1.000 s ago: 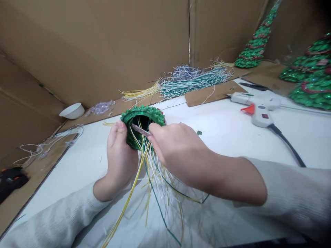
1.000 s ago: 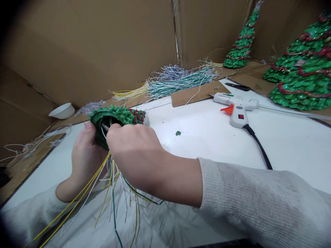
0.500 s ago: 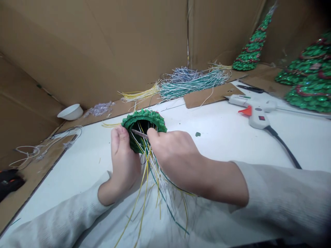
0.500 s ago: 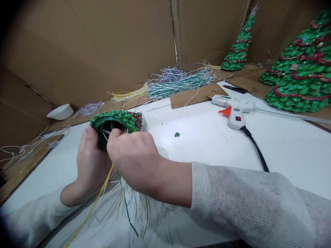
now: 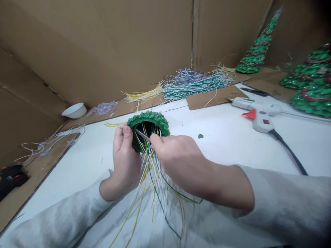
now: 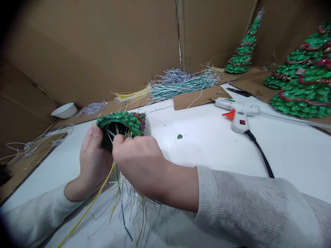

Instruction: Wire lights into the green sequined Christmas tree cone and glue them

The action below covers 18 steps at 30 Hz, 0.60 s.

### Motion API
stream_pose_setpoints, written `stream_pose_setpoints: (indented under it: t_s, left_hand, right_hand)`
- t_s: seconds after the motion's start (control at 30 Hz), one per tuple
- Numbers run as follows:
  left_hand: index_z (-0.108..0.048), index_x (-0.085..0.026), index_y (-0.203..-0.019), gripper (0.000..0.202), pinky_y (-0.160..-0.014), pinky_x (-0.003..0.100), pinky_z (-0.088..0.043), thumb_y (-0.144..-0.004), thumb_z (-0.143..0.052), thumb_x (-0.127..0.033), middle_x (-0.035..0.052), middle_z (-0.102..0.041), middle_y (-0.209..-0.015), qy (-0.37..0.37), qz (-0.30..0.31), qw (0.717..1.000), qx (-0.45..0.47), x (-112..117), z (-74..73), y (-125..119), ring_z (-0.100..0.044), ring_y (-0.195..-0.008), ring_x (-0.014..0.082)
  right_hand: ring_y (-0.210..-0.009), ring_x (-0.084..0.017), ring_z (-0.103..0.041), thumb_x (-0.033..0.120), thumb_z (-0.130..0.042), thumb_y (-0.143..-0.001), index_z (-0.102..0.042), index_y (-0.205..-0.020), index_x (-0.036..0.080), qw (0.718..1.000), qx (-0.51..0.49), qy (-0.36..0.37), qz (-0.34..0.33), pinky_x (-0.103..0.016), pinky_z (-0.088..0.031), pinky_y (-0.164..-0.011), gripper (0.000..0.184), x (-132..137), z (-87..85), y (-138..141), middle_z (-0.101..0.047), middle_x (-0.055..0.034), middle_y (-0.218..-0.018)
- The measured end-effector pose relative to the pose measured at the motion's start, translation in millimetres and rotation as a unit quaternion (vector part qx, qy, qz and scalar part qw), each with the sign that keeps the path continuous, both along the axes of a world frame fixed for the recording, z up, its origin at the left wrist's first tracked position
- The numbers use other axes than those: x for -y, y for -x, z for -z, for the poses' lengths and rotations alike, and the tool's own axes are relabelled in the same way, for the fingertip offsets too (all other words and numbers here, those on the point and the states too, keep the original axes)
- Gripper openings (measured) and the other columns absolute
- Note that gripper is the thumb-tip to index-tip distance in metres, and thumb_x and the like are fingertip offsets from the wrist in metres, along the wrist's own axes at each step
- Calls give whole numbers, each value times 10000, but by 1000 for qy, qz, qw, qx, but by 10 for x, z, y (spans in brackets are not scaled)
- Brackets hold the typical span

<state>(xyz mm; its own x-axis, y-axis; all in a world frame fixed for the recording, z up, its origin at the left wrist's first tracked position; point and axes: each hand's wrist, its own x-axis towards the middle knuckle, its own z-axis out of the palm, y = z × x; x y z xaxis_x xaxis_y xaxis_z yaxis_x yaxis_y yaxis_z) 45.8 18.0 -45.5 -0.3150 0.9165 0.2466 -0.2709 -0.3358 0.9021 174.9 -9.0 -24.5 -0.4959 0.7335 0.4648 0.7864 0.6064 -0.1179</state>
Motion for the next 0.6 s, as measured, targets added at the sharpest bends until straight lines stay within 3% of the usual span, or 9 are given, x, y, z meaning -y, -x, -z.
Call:
stream_pose_setpoints:
  t_s: [0.27,0.6]
  left_hand:
    - [-619,-141,-871,216,-717,222,-467,-929,-443,-252,23,-636,-833,13,6,1000,5,-14,-21,-4,-576,-744,110]
    - [-634,-129,-875,240,-680,206,-492,-907,-486,-315,34,-669,-832,48,-19,999,-10,-59,-31,39,-593,-716,110]
  right_hand:
    - [-446,-151,-546,-27,-368,-631,-427,-660,189,1000,4,-28,-1,-252,-175,-411,226,76,-62,-15,-543,-4,-510]
    - [-412,-148,-535,-5,-419,-577,-448,-666,187,997,-20,-66,-16,-243,-160,-382,213,134,-34,-15,-547,2,-495]
